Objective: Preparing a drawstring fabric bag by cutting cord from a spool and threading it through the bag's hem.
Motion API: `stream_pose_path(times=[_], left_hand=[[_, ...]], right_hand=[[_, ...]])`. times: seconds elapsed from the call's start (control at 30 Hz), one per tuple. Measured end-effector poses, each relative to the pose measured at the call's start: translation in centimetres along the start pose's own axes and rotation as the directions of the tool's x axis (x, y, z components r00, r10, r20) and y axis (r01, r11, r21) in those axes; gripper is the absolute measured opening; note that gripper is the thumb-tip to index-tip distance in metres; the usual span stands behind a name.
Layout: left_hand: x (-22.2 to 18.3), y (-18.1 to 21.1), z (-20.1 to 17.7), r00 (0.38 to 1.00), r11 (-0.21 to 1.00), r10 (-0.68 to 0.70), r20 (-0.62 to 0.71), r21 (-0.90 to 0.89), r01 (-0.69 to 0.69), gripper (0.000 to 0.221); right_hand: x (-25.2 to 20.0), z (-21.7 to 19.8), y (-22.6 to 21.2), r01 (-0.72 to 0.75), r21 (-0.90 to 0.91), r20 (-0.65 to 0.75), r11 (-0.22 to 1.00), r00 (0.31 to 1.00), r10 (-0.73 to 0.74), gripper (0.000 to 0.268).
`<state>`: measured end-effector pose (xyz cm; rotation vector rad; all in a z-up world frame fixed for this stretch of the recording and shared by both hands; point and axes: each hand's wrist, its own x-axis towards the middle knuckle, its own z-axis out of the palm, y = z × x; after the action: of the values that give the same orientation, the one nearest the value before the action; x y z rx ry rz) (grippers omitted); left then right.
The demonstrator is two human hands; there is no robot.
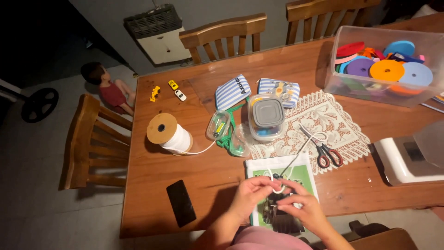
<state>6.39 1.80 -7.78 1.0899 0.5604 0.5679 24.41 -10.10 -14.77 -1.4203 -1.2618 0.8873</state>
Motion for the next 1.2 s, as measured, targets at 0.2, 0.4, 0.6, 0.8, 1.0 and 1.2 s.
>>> stream_pose_path(times=[0.2, 0.4, 0.6, 0.8, 1.0, 1.2], left_hand=[[0.2, 0.6, 1.0, 0.958, 0.982, 0.173, -0.227, -0.032, -0.185, 0.012], [-0.4, 5.1, 2.3, 0.909, 0.989, -0.110, -0.403, -0.137, 0.059, 0.029], [-1.0, 4.8, 1.4, 0.964, 0.997, 0.075, -0.253, 0.045, -0.066, 0.026], [-1.3, 6.9, 3.3, 0.956, 0.955, 0.252, -0.153, 0.199, -0.220, 0.009], [-1.9, 9.0, 5.3, 0.953, 0.968, 0.250, -0.173, 0.029, -0.249, 0.009], [-2.7, 9.0, 5.0, 0.964, 0.972, 0.224, -0.142, -0.041, -0.232, 0.013]], right_hand=[[1.2, 1.6, -1.2, -0.127, 0.015, 0.046, 0.992, 0.991, 0.126, 0.005], [1.0, 1.3, -2.0, -0.041, 0.023, 0.053, 0.999, 0.998, 0.040, 0.005], [1.0, -2.7, -6.9, 0.025, -0.151, 0.047, 0.988, 0.999, -0.018, 0.009], [1.5, -3.2, -14.2, -0.037, -0.002, -0.365, 0.999, 0.930, 0.034, 0.012], [3.0, -0.5, -16.2, 0.022, 0.314, -0.485, 0.949, 0.863, 0.141, 0.013], [2.3, 0.1, -17.5, 0.136, 0.123, -0.414, 0.983, 0.907, -0.074, 0.010]])
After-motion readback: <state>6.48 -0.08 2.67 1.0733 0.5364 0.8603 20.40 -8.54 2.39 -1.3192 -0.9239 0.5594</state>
